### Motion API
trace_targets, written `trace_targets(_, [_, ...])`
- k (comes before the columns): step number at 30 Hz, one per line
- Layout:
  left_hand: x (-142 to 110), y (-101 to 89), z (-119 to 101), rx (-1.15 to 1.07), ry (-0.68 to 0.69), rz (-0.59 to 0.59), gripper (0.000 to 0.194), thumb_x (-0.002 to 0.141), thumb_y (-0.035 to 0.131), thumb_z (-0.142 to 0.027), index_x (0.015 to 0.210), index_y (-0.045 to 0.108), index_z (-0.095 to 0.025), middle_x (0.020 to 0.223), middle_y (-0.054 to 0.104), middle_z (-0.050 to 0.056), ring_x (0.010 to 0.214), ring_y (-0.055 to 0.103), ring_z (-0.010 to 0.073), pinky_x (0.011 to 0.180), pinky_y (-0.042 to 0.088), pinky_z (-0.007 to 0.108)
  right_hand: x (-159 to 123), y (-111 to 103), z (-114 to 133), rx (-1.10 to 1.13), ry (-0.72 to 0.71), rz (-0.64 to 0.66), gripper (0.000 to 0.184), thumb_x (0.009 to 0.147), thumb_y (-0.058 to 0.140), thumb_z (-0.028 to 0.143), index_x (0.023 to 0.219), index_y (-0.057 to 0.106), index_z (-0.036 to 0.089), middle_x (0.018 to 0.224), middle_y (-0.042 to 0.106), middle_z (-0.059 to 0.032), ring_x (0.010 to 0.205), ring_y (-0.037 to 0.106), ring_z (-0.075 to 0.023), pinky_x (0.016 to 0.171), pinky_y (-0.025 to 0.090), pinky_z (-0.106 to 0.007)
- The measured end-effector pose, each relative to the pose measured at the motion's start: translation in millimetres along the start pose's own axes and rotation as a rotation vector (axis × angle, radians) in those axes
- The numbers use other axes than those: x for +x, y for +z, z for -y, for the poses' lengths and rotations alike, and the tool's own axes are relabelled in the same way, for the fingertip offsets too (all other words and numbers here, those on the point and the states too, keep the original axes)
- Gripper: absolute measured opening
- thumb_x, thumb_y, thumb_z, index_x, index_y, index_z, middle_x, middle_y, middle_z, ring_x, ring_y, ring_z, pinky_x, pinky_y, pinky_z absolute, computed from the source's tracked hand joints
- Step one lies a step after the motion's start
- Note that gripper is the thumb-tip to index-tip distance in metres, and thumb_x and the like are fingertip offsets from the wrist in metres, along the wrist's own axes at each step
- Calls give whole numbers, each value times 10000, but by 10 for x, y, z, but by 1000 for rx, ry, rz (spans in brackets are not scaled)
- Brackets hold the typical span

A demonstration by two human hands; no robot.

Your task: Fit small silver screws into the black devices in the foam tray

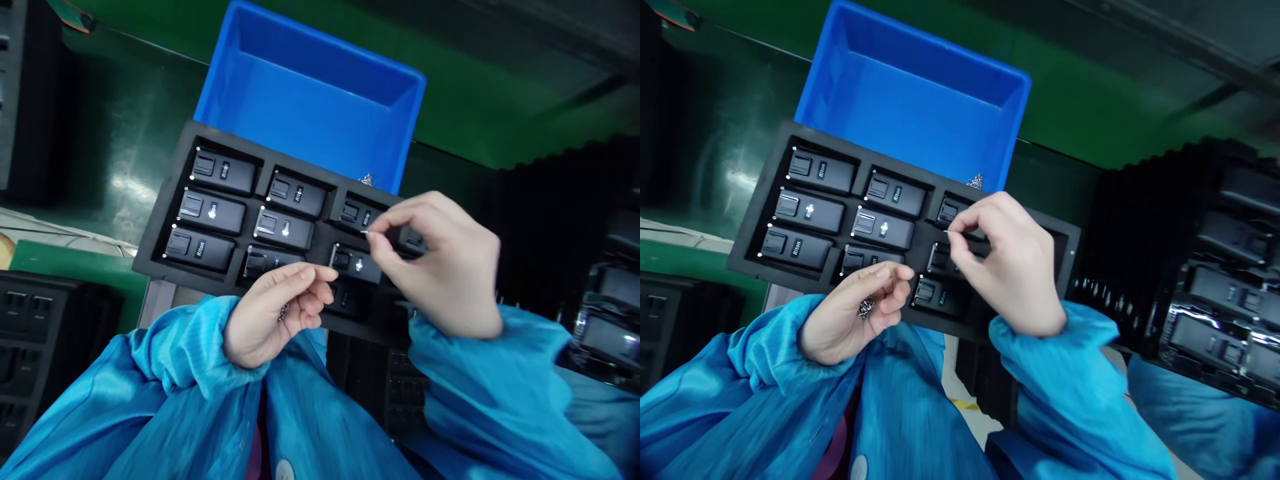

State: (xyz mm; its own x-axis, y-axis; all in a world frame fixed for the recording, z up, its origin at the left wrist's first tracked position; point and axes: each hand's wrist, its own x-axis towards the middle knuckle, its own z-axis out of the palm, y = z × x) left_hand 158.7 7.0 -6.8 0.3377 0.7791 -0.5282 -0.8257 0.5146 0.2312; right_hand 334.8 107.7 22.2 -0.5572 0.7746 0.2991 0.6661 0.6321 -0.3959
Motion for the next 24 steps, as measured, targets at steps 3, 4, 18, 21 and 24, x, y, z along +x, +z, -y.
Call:
trace_targets(3, [-26,-44,-57,-23,48,-23,200,858,789,-310,912,793,-117,732,667,14,572,569,19,522,498,104,76,165,-182,-102,33,101,151,914,543,134,832,621,234,878,659,-75,815,646,-238,733,529,-388])
trace_targets(4, [-33,-57,-73,-33,57,-34,190,859,786,-302,899,793,-117,727,662,14,567,565,19,516,495,104,86,220,-219,-132,34,124,144,910,540,135,833,620,225,878,658,-80,816,642,-239,724,523,-384])
trace_targets(18, [-26,-152,-160,-111,66,-63,210,943,665,-258,860,788,-109,709,638,22,540,546,24,514,501,115,72,484,-244,-518,-52,137,214,958,454,167,864,641,212,874,638,-98,820,577,-252,693,467,-382])
trace_targets(21, [-21,-160,-169,-142,59,-59,273,978,600,-250,858,791,-96,710,643,33,541,557,30,512,506,121,51,486,-220,-579,-84,147,261,985,421,169,882,658,196,874,633,-105,814,563,-255,690,459,-390])
trace_targets(24, [-19,-180,-171,-158,54,-53,307,997,561,-248,868,792,-92,721,651,40,548,566,34,517,508,125,37,478,-211,-610,-124,140,288,1003,401,164,881,660,188,865,628,-104,795,551,-248,681,456,-382])
